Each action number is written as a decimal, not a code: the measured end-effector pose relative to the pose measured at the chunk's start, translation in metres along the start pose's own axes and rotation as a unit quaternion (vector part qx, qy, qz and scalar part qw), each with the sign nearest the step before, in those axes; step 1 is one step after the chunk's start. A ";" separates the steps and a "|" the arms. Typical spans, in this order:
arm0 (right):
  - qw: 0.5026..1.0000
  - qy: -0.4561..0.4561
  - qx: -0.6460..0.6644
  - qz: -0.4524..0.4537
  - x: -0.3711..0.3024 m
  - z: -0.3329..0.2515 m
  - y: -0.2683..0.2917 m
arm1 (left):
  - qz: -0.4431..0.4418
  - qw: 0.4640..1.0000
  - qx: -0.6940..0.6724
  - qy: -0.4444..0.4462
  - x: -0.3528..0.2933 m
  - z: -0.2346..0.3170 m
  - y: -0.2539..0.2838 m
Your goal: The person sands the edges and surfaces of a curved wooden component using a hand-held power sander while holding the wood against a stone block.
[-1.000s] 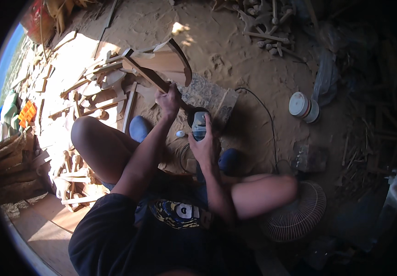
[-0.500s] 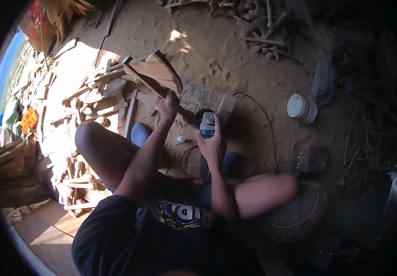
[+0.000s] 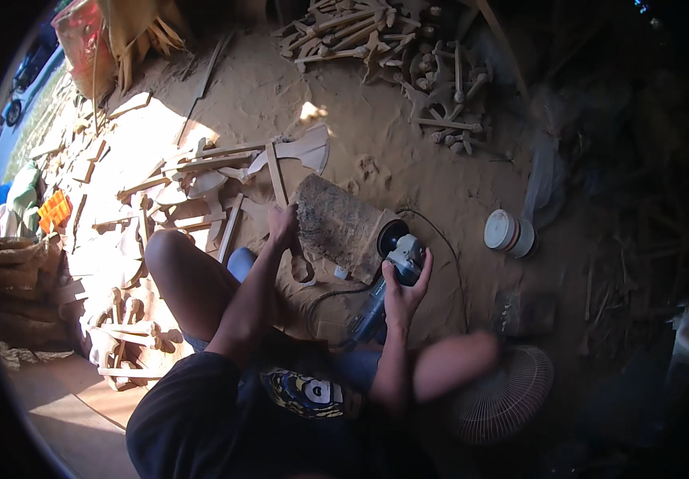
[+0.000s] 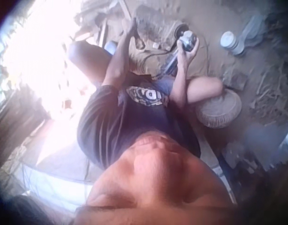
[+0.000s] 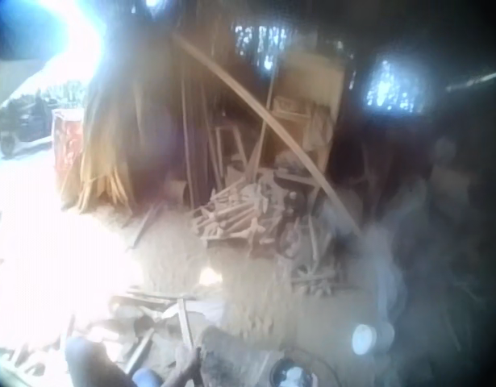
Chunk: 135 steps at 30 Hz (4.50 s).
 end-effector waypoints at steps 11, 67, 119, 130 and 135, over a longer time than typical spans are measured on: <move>0.913 -0.129 0.386 0.002 0.006 -0.020 0.108 | -0.348 0.909 0.227 0.015 -0.041 0.019 -0.086; 0.867 0.012 -0.297 -0.401 0.016 0.009 -0.102 | -0.028 0.986 0.155 0.064 -0.047 -0.106 0.044; 0.886 -0.098 -0.407 -0.200 0.106 0.053 -0.005 | -0.063 0.966 0.223 0.113 -0.048 -0.081 0.044; 0.870 -0.072 -0.349 -0.340 0.061 0.036 -0.072 | -0.060 0.975 0.189 0.096 -0.047 -0.085 0.053; 0.890 -0.088 -0.339 -0.291 0.080 0.052 -0.049 | -0.066 0.974 0.196 0.088 -0.048 -0.079 0.047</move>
Point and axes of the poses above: each hand's wrist, its own x-axis towards the middle knuckle, its own y-axis out of the back of the hand, z = x × y, the point moved 1 cm from there along x, towards the middle knuckle, and after that the axes turned 9 degrees about -z, right-handed, at the moved point
